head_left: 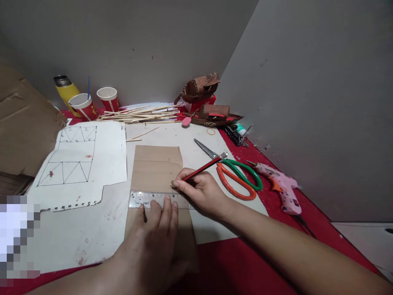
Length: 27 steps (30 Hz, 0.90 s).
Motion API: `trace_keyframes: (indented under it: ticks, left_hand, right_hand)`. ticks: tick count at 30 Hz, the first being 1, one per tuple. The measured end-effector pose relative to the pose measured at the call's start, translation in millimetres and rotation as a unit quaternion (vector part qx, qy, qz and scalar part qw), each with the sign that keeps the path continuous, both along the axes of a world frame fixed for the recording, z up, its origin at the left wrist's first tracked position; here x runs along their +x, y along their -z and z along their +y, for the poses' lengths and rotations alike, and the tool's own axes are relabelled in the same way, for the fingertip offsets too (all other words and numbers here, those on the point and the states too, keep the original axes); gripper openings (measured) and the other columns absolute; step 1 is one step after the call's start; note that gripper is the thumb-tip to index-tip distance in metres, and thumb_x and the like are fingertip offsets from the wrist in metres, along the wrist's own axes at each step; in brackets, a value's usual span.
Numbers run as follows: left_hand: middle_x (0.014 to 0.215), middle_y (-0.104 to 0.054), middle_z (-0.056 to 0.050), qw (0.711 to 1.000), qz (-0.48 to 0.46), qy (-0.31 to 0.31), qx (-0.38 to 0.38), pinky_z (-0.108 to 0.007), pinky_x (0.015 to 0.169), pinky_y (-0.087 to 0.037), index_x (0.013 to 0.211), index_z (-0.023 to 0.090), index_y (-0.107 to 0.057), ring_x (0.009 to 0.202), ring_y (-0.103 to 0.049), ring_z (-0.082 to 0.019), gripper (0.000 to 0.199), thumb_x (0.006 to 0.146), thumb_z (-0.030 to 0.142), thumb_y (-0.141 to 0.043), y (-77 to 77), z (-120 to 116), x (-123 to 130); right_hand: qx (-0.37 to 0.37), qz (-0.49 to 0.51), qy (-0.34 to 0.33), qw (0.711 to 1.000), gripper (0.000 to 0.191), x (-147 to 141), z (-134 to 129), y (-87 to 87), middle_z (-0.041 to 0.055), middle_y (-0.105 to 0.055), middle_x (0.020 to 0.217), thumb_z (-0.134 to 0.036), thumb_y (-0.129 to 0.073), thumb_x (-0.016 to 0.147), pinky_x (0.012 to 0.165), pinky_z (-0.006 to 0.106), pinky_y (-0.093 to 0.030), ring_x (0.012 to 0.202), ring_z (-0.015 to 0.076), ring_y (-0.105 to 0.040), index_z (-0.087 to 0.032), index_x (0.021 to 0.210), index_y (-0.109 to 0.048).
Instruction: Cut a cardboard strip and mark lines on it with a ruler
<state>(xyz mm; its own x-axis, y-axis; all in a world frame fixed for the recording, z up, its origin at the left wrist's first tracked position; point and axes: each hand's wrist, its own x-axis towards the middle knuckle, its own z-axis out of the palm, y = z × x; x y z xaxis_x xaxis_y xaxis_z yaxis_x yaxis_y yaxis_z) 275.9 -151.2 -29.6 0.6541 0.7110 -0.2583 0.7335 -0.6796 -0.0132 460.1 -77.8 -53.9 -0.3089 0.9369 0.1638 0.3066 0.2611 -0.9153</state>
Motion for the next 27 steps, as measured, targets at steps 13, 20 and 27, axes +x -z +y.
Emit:
trace_keyframes:
  ticks: [13,20,27]
  left_hand:
    - [0.156,-0.035,-0.027,1.0,-0.007,0.002,0.018,-0.064,0.097,-0.049,0.154,0.005,-0.035,0.129,-0.05,-0.048,0.095,0.09,0.075,-0.042,1.5,-3,-2]
    - [0.153,-0.041,-0.027,0.998,-0.024,0.011,0.051,-0.062,0.094,-0.052,0.151,0.004,-0.041,0.125,-0.055,-0.048,0.096,0.087,0.074,-0.049,4.0,-3,-4]
    - [0.148,-0.047,-0.028,0.991,-0.073,0.023,0.111,-0.06,0.09,-0.053,0.146,0.002,-0.049,0.119,-0.058,-0.045,0.092,0.085,0.071,-0.056,10.3,-6,-7]
  right_hand:
    - [-0.008,0.06,0.027,0.998,0.024,3,-2,-3.3,0.0012,-0.063,0.069,-0.036,-0.063,0.091,0.061,0.026,-0.049,0.065,0.0138,-0.06,-0.017,0.075,-0.064]
    - [0.014,0.08,0.083,0.993,0.023,13,-11,-16.4,0.0027,-0.073,0.077,-0.038,-0.058,0.097,0.056,0.025,-0.052,0.058,0.0121,-0.061,-0.019,0.101,-0.07]
    - [0.145,-0.227,-0.05,0.962,0.024,38,-20,-39.9,0.0102,-0.075,0.105,-0.026,-0.063,0.093,0.082,0.036,-0.056,0.095,0.0233,-0.07,-0.018,0.115,-0.069]
